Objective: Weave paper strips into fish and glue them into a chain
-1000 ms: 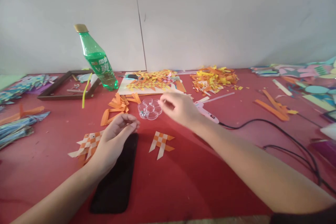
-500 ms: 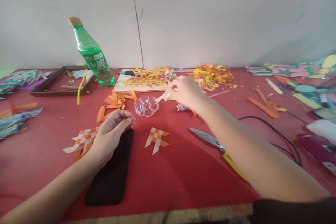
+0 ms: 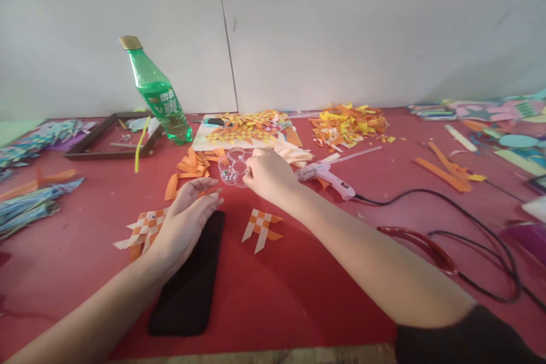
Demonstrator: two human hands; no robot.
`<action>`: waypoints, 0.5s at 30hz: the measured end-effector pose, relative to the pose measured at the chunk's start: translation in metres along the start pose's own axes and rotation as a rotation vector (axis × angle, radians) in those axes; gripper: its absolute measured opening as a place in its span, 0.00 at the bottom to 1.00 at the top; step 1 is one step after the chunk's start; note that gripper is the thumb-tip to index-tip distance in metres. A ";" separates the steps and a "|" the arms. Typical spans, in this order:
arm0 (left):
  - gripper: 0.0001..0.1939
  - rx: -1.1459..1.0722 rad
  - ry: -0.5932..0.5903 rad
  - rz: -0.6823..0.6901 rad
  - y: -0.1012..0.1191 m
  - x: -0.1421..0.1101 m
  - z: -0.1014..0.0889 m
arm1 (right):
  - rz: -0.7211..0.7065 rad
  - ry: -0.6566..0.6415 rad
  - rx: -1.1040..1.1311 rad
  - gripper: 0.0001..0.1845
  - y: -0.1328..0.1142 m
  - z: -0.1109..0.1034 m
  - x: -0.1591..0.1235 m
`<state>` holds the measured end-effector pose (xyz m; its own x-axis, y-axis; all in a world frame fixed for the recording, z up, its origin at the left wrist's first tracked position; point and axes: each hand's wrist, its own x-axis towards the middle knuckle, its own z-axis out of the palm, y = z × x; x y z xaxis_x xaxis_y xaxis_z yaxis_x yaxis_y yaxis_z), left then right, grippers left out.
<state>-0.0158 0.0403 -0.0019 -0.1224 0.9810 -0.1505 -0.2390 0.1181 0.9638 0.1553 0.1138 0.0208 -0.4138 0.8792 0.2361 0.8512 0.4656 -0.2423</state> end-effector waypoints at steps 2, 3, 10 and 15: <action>0.18 -0.029 0.021 -0.004 0.000 0.001 0.001 | -0.024 0.044 0.041 0.07 -0.004 -0.004 -0.015; 0.19 -0.042 0.010 -0.017 0.001 0.001 0.002 | -0.044 0.060 0.059 0.06 -0.006 -0.006 -0.024; 0.25 0.019 -0.294 -0.261 0.011 -0.012 0.007 | -0.217 0.317 0.228 0.07 0.001 -0.010 -0.087; 0.28 0.025 -0.339 -0.319 0.007 -0.014 0.008 | -0.271 0.305 0.388 0.07 0.013 -0.001 -0.099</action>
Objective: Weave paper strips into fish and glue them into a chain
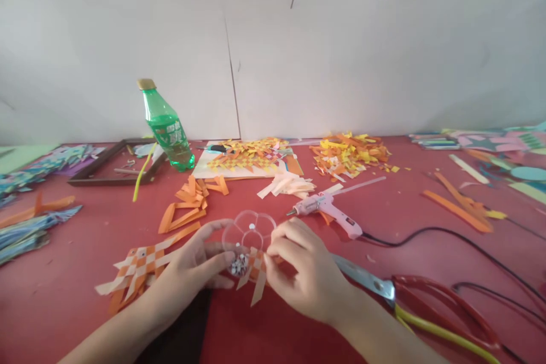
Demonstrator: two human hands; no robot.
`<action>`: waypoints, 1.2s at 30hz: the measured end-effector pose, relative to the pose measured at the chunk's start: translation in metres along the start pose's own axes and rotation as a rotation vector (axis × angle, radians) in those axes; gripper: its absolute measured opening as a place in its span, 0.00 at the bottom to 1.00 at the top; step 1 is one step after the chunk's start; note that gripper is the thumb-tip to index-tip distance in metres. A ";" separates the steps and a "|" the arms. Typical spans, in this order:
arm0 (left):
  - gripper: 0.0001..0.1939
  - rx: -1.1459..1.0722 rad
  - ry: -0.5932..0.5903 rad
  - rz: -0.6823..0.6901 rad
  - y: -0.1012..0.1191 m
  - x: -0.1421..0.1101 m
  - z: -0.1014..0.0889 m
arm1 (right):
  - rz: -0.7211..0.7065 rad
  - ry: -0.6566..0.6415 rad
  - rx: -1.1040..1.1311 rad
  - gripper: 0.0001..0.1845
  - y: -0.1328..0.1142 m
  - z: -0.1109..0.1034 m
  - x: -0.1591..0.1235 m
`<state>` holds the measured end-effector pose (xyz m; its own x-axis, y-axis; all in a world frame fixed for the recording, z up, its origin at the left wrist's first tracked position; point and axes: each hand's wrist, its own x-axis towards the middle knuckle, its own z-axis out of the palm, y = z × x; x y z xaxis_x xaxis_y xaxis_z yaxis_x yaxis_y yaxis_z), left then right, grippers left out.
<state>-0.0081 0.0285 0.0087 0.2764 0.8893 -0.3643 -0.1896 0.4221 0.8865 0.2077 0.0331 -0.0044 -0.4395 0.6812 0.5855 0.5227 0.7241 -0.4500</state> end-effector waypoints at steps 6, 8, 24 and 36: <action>0.29 -0.050 0.016 -0.030 0.003 0.002 -0.001 | -0.076 0.115 -0.004 0.08 0.005 0.002 -0.005; 0.29 -0.048 0.015 -0.029 0.004 0.002 -0.002 | -0.087 0.148 -0.049 0.10 0.007 0.000 -0.006; 0.33 -0.008 -0.079 0.044 -0.011 0.007 -0.002 | -0.154 0.098 -0.146 0.14 -0.008 0.011 -0.001; 0.35 -0.083 -0.013 0.070 -0.010 0.006 0.001 | -0.038 0.040 -0.167 0.12 -0.016 0.021 -0.002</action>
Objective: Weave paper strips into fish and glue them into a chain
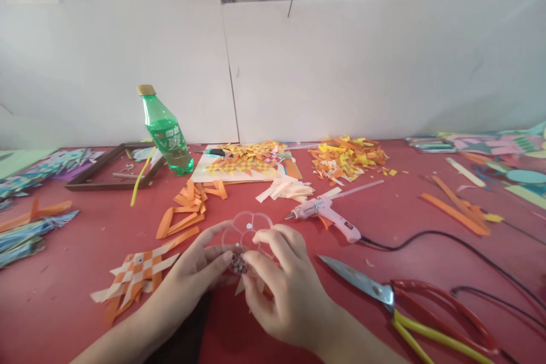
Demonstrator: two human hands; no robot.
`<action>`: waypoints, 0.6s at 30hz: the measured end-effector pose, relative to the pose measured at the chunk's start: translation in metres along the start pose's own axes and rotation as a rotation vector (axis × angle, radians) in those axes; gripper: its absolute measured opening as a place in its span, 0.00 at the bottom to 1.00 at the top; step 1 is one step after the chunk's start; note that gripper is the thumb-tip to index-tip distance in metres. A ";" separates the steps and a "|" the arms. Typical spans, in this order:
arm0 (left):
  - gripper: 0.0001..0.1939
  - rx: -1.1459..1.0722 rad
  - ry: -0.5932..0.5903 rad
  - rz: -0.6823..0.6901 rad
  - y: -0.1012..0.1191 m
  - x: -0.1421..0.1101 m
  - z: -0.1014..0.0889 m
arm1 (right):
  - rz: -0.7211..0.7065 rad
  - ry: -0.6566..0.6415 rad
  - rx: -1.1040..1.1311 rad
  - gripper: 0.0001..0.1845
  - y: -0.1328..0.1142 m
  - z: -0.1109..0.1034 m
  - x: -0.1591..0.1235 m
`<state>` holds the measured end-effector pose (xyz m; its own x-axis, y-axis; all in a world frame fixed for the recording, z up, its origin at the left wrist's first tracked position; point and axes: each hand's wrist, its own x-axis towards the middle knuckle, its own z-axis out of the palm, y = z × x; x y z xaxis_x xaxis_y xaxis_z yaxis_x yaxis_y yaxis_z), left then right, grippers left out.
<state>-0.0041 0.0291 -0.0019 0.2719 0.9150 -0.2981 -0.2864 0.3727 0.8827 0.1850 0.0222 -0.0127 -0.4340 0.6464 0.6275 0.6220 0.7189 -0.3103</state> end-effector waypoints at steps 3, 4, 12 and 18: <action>0.35 -0.005 0.013 -0.005 0.002 -0.001 0.001 | 0.001 -0.047 -0.002 0.16 -0.002 0.001 -0.001; 0.36 -0.001 0.017 -0.007 0.002 -0.001 0.002 | 0.005 -0.058 -0.007 0.17 -0.002 0.001 0.000; 0.31 -0.006 0.015 -0.016 0.004 -0.001 0.002 | -0.027 -0.067 -0.002 0.15 -0.003 -0.001 0.001; 0.27 0.017 0.019 -0.037 0.006 -0.003 0.004 | 0.000 -0.078 0.016 0.16 -0.002 0.002 -0.001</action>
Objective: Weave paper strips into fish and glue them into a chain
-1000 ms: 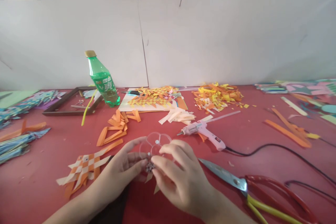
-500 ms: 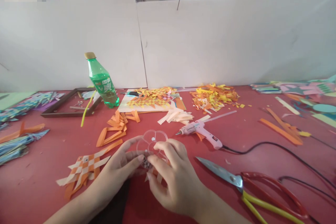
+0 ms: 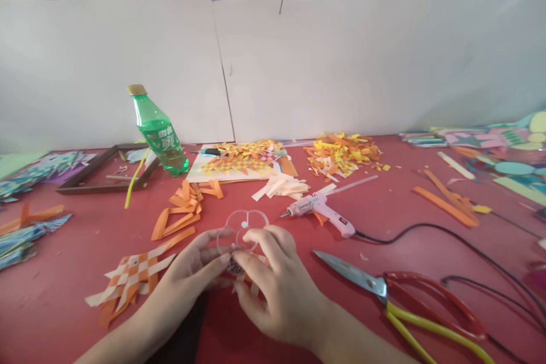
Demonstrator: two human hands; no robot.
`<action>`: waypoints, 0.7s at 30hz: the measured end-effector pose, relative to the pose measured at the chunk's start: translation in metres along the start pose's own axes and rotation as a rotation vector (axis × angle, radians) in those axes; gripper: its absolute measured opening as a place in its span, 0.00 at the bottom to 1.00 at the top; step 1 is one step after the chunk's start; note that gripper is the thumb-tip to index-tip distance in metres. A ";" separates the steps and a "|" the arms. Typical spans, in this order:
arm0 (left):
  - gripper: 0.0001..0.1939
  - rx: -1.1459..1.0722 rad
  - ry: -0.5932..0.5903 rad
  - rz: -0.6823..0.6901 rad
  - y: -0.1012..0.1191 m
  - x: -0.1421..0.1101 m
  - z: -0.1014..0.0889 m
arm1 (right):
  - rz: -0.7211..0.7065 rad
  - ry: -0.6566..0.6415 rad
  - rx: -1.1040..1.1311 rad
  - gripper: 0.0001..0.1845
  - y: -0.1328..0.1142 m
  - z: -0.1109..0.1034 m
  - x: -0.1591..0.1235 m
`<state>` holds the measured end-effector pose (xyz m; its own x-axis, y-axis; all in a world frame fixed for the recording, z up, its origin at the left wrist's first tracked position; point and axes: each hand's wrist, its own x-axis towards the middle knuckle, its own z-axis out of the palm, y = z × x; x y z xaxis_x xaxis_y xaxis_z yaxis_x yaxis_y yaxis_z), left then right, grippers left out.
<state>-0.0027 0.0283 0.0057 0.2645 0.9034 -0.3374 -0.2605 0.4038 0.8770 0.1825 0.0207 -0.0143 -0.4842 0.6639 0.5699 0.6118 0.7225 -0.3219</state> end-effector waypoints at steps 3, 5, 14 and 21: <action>0.28 0.025 -0.003 -0.008 -0.001 -0.001 -0.001 | -0.009 0.016 0.016 0.13 0.000 0.001 -0.001; 0.29 0.033 -0.002 -0.009 -0.002 0.000 -0.001 | -0.012 0.028 0.013 0.12 0.000 0.001 -0.001; 0.30 0.038 -0.010 -0.001 -0.003 0.002 -0.002 | 0.028 0.022 0.075 0.09 0.002 0.002 -0.001; 0.28 0.085 -0.016 -0.011 -0.001 -0.001 -0.002 | 0.030 0.067 0.120 0.08 0.001 -0.001 0.001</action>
<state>-0.0048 0.0270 0.0046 0.2816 0.8965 -0.3421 -0.1779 0.3991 0.8995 0.1834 0.0220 -0.0141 -0.4213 0.6744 0.6064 0.5441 0.7229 -0.4258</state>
